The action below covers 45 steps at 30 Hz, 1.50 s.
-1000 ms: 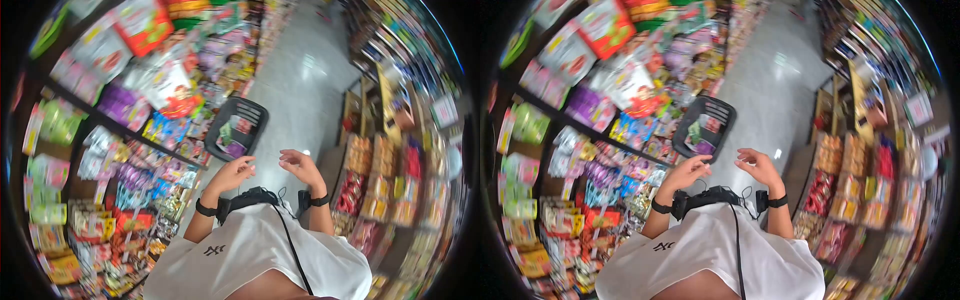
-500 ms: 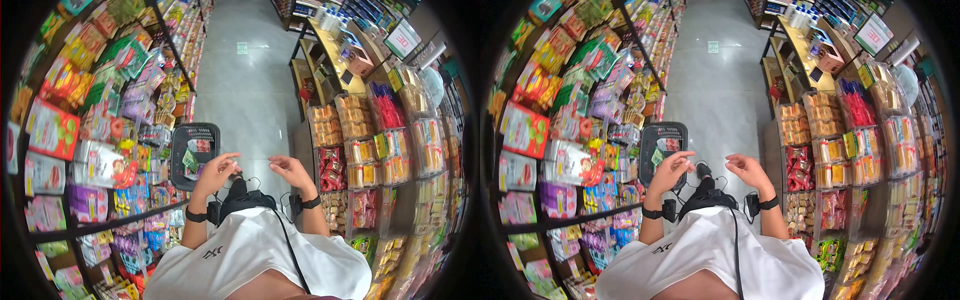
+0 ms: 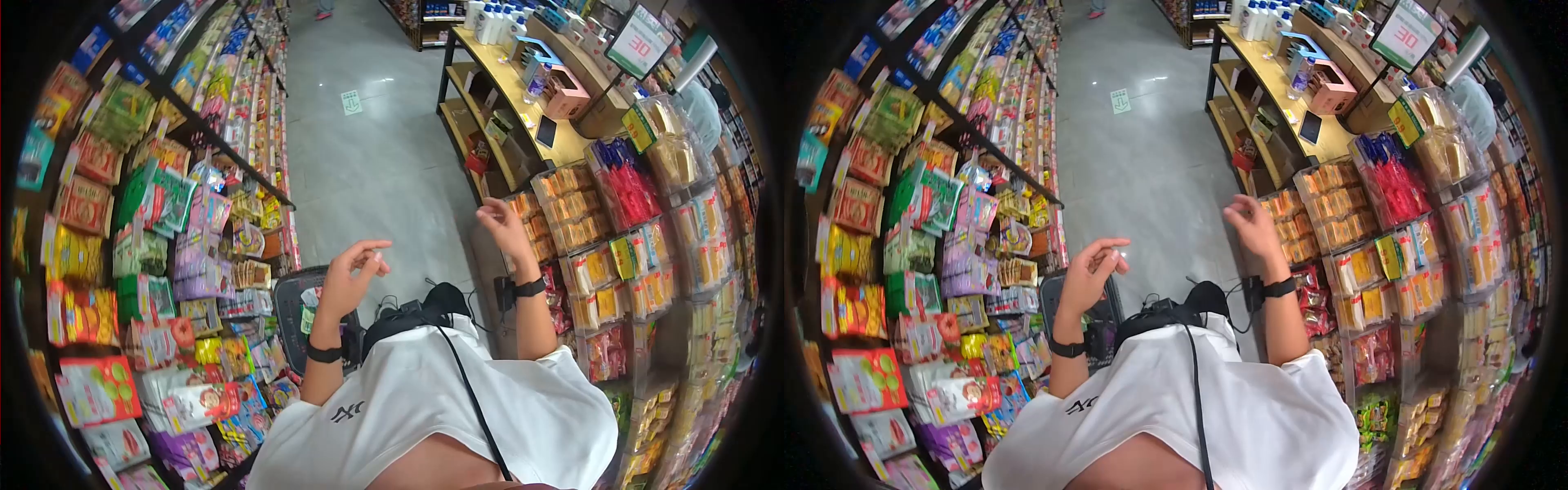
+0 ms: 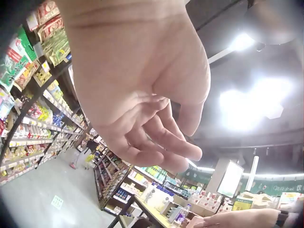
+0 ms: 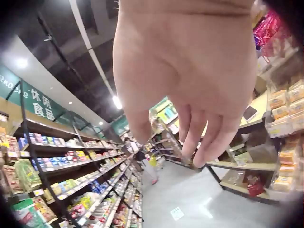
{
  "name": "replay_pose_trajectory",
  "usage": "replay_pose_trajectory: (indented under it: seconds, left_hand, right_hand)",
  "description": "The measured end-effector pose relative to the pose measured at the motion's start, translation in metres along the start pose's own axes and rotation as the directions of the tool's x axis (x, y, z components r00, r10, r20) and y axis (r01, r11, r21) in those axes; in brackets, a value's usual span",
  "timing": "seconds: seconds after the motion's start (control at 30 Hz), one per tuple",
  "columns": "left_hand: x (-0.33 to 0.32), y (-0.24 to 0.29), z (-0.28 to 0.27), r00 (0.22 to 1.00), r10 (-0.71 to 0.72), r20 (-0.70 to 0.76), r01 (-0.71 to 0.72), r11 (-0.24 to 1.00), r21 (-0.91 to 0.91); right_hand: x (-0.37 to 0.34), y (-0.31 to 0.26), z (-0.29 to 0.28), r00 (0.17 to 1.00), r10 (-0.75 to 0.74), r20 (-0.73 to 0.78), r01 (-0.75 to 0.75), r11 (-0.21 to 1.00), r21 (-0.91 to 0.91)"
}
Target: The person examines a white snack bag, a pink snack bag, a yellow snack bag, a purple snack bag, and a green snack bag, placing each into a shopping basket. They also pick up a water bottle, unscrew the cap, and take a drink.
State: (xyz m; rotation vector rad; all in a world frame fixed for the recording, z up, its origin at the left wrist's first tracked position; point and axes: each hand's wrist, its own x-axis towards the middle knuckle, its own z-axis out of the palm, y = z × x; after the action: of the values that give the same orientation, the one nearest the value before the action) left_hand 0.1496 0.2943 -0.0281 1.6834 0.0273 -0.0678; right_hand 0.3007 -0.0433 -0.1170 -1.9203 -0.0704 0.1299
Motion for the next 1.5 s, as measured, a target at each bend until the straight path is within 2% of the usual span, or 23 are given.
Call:
replay_pose_trajectory:
  seconds: [0.07,0.13,0.17,0.23,0.3,0.37,0.43,0.5,0.53,0.63,0.67,0.77,0.9,1.1,1.3,1.5]
  left_hand:
    - [0.029,-0.006,0.000,0.999,-0.039,0.011,0.039,0.999,0.012]
    - [0.057,-0.015,0.003,0.997,-0.072,0.007,0.072,0.997,0.022]
    - [0.073,-0.020,0.004,0.997,-0.077,-0.004,0.077,0.997,0.027]
    - [0.110,-0.023,0.008,0.996,-0.082,-0.040,0.084,0.996,0.036]
    - [0.147,-0.021,0.015,0.992,-0.096,-0.082,0.100,0.994,0.046]
    - [0.188,-0.026,0.029,0.985,-0.125,-0.122,0.131,0.990,0.042]
    - [0.229,-0.020,0.040,0.979,-0.141,-0.146,0.154,0.985,0.081]
    - [0.271,-0.011,0.052,0.983,-0.156,-0.095,0.163,0.984,0.070]
    - [0.282,-0.008,0.058,0.980,-0.188,-0.069,0.192,0.980,0.057]
    - [0.316,0.000,0.070,0.968,-0.225,-0.106,0.232,0.971,0.055]
    - [0.322,0.000,0.073,0.963,-0.256,-0.085,0.261,0.964,0.051]
    - [0.356,0.000,0.068,0.959,-0.280,-0.047,0.283,0.957,0.071]
    - [0.391,0.001,0.070,0.957,-0.291,-0.014,0.291,0.952,0.094]
    - [0.435,0.013,0.072,0.970,-0.229,0.085,0.218,0.969,0.115]
    - [0.449,0.011,0.068,0.970,-0.221,0.102,0.206,0.968,0.143]
    - [0.448,0.010,0.072,0.963,-0.251,0.099,0.238,0.962,0.131]
  right_hand:
    - [0.047,0.028,-0.027,0.987,0.098,-0.126,-0.094,0.995,0.034]
    - [0.116,0.093,-0.063,0.968,0.051,-0.248,-0.056,0.998,-0.014]
    - [0.159,0.147,-0.081,0.934,0.012,-0.357,-0.033,0.998,-0.053]
    - [0.217,0.161,-0.114,0.867,0.081,-0.491,-0.151,0.983,-0.105]
    - [0.276,0.170,-0.149,0.832,0.136,-0.538,-0.313,0.916,-0.252]
    - [0.336,0.219,-0.170,0.759,-0.013,-0.651,-0.263,0.908,-0.326]
    - [0.366,0.219,-0.179,0.698,0.200,-0.687,-0.497,0.826,-0.265]
    - [0.399,0.214,-0.185,0.588,0.366,-0.721,-0.672,0.718,-0.182]
    - [0.410,0.218,-0.191,0.595,0.433,-0.677,-0.695,0.701,-0.162]
    - [0.426,0.213,-0.195,0.493,0.422,-0.760,-0.761,0.632,-0.143]
    - [0.434,0.228,-0.196,0.445,0.386,-0.808,-0.775,0.619,-0.131]
    - [0.439,0.232,-0.203,0.489,0.329,-0.808,-0.747,0.636,-0.193]
    - [0.439,0.233,-0.205,0.432,0.365,-0.825,-0.742,0.663,-0.095]
    - [0.438,0.234,-0.202,0.439,0.331,-0.835,-0.741,0.660,-0.128]
    - [0.433,0.241,-0.196,0.435,0.275,-0.857,-0.754,0.632,-0.180]
    - [0.417,0.247,-0.189,0.456,0.151,-0.877,-0.665,0.713,-0.223]
